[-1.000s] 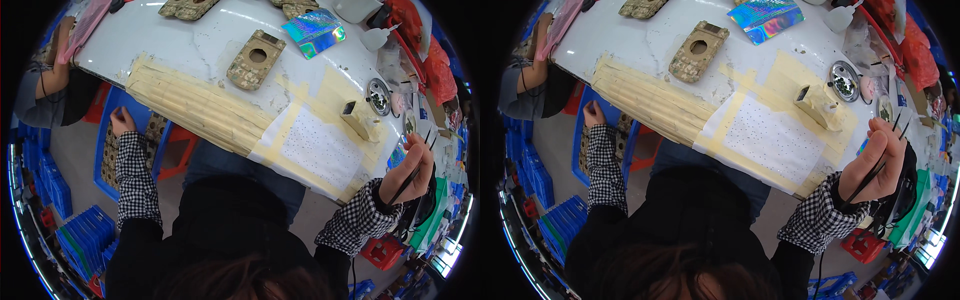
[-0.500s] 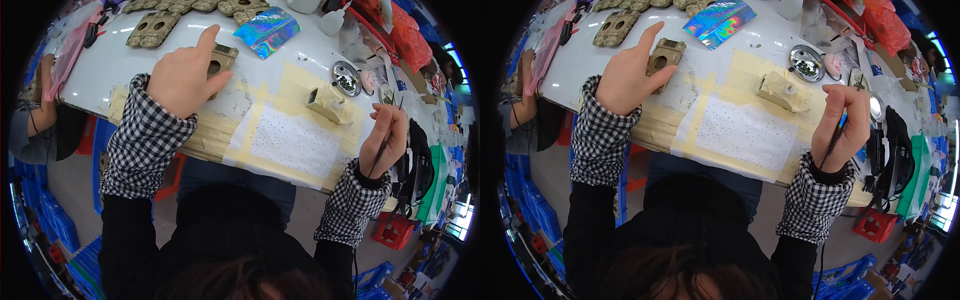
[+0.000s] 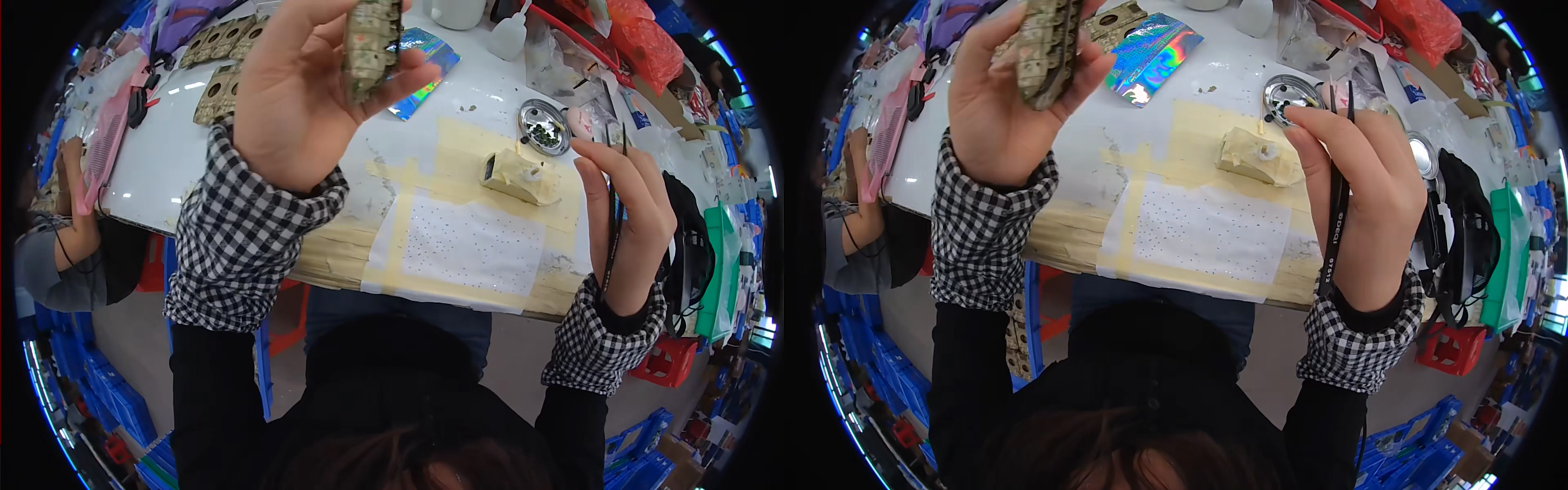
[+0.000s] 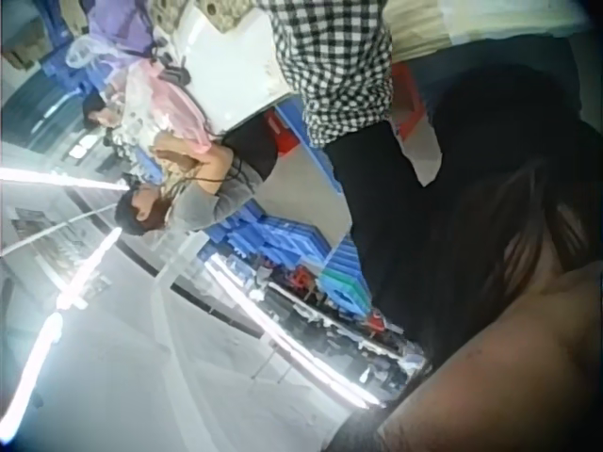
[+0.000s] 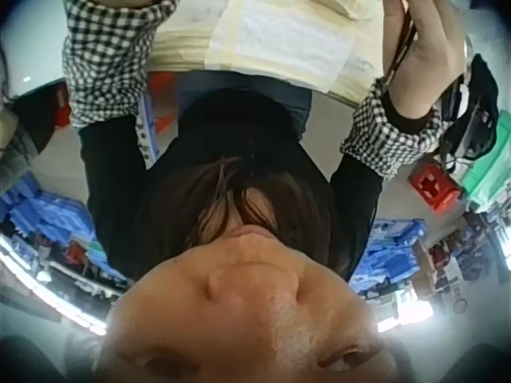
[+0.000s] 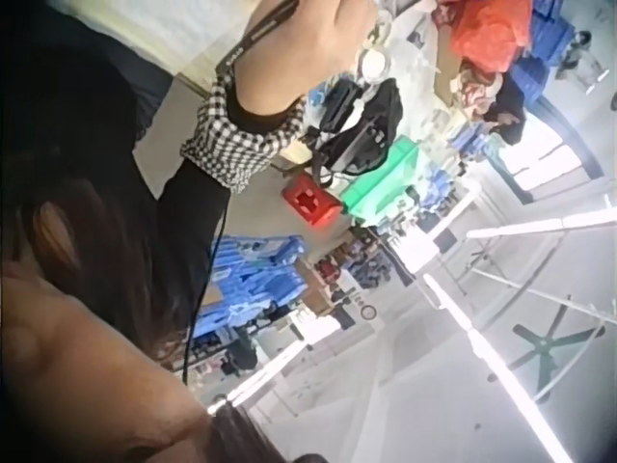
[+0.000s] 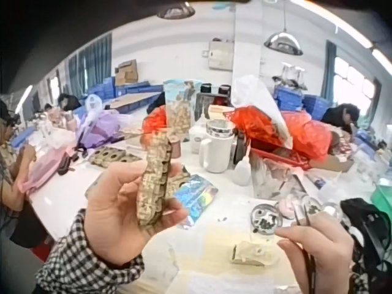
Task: The person is assembling and detailing small toy tank models at a workbench.
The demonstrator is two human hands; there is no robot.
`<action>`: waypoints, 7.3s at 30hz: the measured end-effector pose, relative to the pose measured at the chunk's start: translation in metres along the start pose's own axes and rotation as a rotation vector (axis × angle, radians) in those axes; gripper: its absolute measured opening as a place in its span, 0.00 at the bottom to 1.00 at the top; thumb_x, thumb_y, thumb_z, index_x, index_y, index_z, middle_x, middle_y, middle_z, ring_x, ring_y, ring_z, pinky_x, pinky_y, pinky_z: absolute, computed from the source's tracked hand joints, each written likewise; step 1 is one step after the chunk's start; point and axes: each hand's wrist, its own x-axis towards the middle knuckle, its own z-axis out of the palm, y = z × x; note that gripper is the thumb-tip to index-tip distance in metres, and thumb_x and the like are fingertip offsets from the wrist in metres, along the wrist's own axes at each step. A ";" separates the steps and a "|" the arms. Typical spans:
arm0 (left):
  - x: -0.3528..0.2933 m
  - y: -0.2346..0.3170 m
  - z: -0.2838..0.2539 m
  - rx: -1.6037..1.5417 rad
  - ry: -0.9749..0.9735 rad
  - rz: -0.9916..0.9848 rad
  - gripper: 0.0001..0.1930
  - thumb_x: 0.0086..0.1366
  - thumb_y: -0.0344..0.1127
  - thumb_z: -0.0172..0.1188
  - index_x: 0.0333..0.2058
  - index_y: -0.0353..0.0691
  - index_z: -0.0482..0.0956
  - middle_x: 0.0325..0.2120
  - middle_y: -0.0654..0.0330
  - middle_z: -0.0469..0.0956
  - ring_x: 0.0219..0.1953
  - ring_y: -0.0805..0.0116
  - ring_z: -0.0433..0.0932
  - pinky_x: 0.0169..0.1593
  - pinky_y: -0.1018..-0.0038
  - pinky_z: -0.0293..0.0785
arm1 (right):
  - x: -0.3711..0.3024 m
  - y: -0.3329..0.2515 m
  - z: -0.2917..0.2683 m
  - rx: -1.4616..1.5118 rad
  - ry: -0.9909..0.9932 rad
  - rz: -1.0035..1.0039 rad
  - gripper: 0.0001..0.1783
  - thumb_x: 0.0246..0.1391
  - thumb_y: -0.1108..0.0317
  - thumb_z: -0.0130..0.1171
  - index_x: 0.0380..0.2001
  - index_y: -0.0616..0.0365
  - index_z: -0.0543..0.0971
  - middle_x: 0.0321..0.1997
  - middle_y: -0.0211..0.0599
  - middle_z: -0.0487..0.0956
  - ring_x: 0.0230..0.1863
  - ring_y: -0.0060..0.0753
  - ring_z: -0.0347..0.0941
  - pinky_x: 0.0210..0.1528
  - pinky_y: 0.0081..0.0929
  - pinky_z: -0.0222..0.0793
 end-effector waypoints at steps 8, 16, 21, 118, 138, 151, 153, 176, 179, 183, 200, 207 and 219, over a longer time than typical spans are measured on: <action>0.017 -0.059 0.009 0.143 0.162 -0.253 0.19 0.65 0.40 0.56 0.49 0.35 0.68 0.42 0.55 0.76 0.45 0.65 0.77 0.50 0.71 0.76 | -0.016 0.016 0.028 -0.003 -0.143 0.009 0.10 0.42 0.73 0.66 0.31 0.58 0.80 0.22 0.37 0.71 0.27 0.38 0.69 0.29 0.31 0.65; 0.004 -0.059 0.003 -0.221 -0.002 -0.395 0.22 0.71 0.41 0.40 0.58 0.34 0.58 0.54 0.47 0.68 0.56 0.56 0.70 0.59 0.63 0.68 | -0.016 0.016 0.031 0.024 -0.163 -0.012 0.10 0.38 0.72 0.68 0.26 0.59 0.78 0.23 0.38 0.72 0.30 0.39 0.70 0.31 0.32 0.66; -0.003 -0.064 0.007 -0.115 0.005 -0.354 0.22 0.73 0.41 0.34 0.61 0.37 0.54 0.56 0.50 0.65 0.59 0.58 0.67 0.61 0.62 0.65 | -0.016 0.015 0.029 0.027 -0.122 0.015 0.09 0.39 0.74 0.68 0.25 0.60 0.77 0.26 0.38 0.75 0.31 0.39 0.72 0.32 0.30 0.67; -0.014 -0.074 0.022 -0.016 -0.130 -0.508 0.27 0.71 0.54 0.38 0.62 0.47 0.50 0.56 0.59 0.62 0.56 0.67 0.68 0.58 0.65 0.70 | -0.024 -0.009 0.051 0.669 0.165 0.092 0.07 0.50 0.77 0.61 0.29 0.62 0.72 0.28 0.37 0.77 0.26 0.29 0.65 0.30 0.23 0.62; -0.011 -0.072 0.013 -0.029 -0.092 -0.418 0.29 0.70 0.50 0.45 0.61 0.42 0.49 0.53 0.55 0.64 0.53 0.67 0.71 0.55 0.67 0.73 | -0.033 0.020 0.040 0.084 0.170 0.150 0.07 0.44 0.79 0.64 0.27 0.62 0.75 0.28 0.38 0.75 0.27 0.36 0.70 0.29 0.26 0.64; -0.004 -0.076 0.007 -0.010 -0.041 -0.302 0.24 0.72 0.49 0.36 0.57 0.37 0.59 0.53 0.54 0.69 0.55 0.64 0.71 0.59 0.68 0.71 | -0.062 0.009 0.020 0.401 0.053 0.281 0.38 0.58 0.38 0.46 0.49 0.70 0.69 0.38 0.47 0.77 0.42 0.37 0.74 0.46 0.32 0.67; -0.004 -0.079 0.004 -0.021 -0.037 -0.299 0.24 0.72 0.49 0.36 0.57 0.36 0.60 0.52 0.54 0.70 0.55 0.64 0.71 0.59 0.68 0.71 | -0.077 -0.003 0.017 0.565 -0.039 0.373 0.46 0.53 0.34 0.49 0.54 0.71 0.61 0.40 0.47 0.75 0.42 0.35 0.75 0.48 0.32 0.67; -0.004 -0.078 -0.005 -0.166 -0.112 -0.348 0.19 0.71 0.45 0.44 0.54 0.40 0.60 0.47 0.56 0.71 0.49 0.67 0.75 0.53 0.68 0.76 | -0.090 -0.023 0.051 0.824 -0.325 0.409 0.08 0.46 0.75 0.67 0.29 0.64 0.78 0.29 0.40 0.79 0.30 0.31 0.74 0.36 0.24 0.68; -0.004 -0.077 -0.005 -0.164 -0.094 -0.368 0.20 0.71 0.45 0.43 0.54 0.39 0.60 0.48 0.56 0.72 0.48 0.66 0.75 0.53 0.68 0.76 | -0.094 -0.022 0.049 0.852 -0.286 0.435 0.08 0.45 0.75 0.67 0.29 0.64 0.78 0.30 0.40 0.79 0.31 0.32 0.74 0.36 0.24 0.68; -0.003 -0.077 -0.003 -0.166 -0.082 -0.394 0.20 0.71 0.46 0.42 0.54 0.39 0.60 0.48 0.55 0.72 0.48 0.66 0.75 0.53 0.69 0.76 | -0.098 -0.020 0.046 0.872 -0.273 0.441 0.09 0.45 0.75 0.67 0.29 0.64 0.77 0.32 0.43 0.80 0.31 0.33 0.74 0.36 0.25 0.68; 0.004 -0.082 -0.007 -0.177 -0.066 -0.424 0.19 0.72 0.45 0.40 0.53 0.38 0.60 0.47 0.54 0.73 0.48 0.66 0.76 0.53 0.70 0.76 | -0.111 -0.028 0.044 0.871 -0.186 0.574 0.08 0.49 0.75 0.64 0.29 0.64 0.74 0.31 0.39 0.81 0.30 0.24 0.75 0.35 0.19 0.69; -0.001 -0.074 0.000 -0.143 -0.049 -0.454 0.20 0.72 0.45 0.41 0.54 0.39 0.57 0.47 0.55 0.72 0.49 0.66 0.75 0.54 0.68 0.75 | -0.103 -0.037 0.059 0.740 -0.179 0.433 0.09 0.43 0.76 0.69 0.26 0.61 0.77 0.26 0.37 0.79 0.25 0.31 0.75 0.28 0.22 0.68; -0.002 -0.078 -0.003 -0.191 -0.098 -0.408 0.21 0.71 0.45 0.42 0.56 0.40 0.56 0.48 0.55 0.72 0.50 0.66 0.75 0.55 0.68 0.74 | -0.103 -0.038 0.062 0.706 -0.190 0.412 0.11 0.41 0.74 0.70 0.26 0.60 0.76 0.27 0.35 0.80 0.24 0.32 0.74 0.27 0.23 0.67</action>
